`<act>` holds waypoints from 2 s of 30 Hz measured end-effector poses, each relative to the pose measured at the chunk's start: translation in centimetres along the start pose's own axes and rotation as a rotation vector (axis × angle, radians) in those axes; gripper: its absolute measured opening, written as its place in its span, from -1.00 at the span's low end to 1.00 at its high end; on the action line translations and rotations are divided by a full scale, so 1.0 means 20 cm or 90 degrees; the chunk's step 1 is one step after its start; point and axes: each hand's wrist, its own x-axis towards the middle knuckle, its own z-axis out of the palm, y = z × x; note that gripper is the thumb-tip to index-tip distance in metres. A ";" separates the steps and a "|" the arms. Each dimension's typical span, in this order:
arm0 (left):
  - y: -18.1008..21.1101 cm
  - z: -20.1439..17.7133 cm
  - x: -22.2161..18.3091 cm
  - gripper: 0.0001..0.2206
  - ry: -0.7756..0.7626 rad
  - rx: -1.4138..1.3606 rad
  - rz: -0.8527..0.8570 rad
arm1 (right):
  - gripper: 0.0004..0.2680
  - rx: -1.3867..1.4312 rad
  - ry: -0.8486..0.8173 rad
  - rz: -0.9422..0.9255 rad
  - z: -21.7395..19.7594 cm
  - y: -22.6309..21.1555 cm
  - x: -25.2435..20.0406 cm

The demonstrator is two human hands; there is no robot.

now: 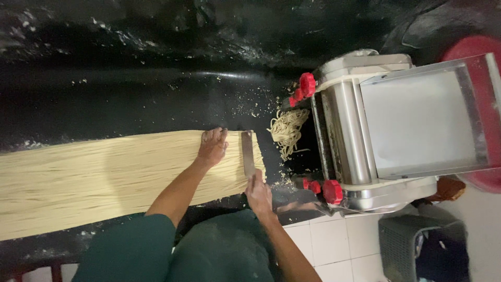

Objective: Cutting a long sheet of noodles into smaller portions using a knife

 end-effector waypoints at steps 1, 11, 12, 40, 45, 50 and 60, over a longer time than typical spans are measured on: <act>0.00 -0.01 0.00 -0.52 -0.001 0.004 0.001 | -0.76 0.004 0.000 0.000 0.02 -0.04 0.04; 0.01 -0.01 -0.01 -0.49 0.007 0.024 0.010 | -0.78 -0.048 0.004 0.007 0.21 -0.20 0.23; 0.00 0.02 0.00 -0.49 0.029 0.007 0.018 | -0.76 -0.055 0.004 0.005 0.22 -0.19 0.24; 0.01 0.02 -0.01 -0.48 -0.017 -0.041 0.027 | -0.58 -0.107 -0.158 0.083 0.19 -0.20 0.37; 0.01 0.01 -0.03 -0.45 0.024 -0.015 0.040 | -0.66 -0.103 -0.153 0.064 0.21 -0.22 0.39; 0.02 0.03 -0.03 -0.47 0.025 -0.057 0.032 | -0.67 -0.082 -0.163 0.079 0.25 -0.20 0.42; 0.01 -0.01 -0.01 -0.40 0.016 -0.053 0.043 | -0.71 -0.041 -0.130 0.071 0.31 -0.18 0.48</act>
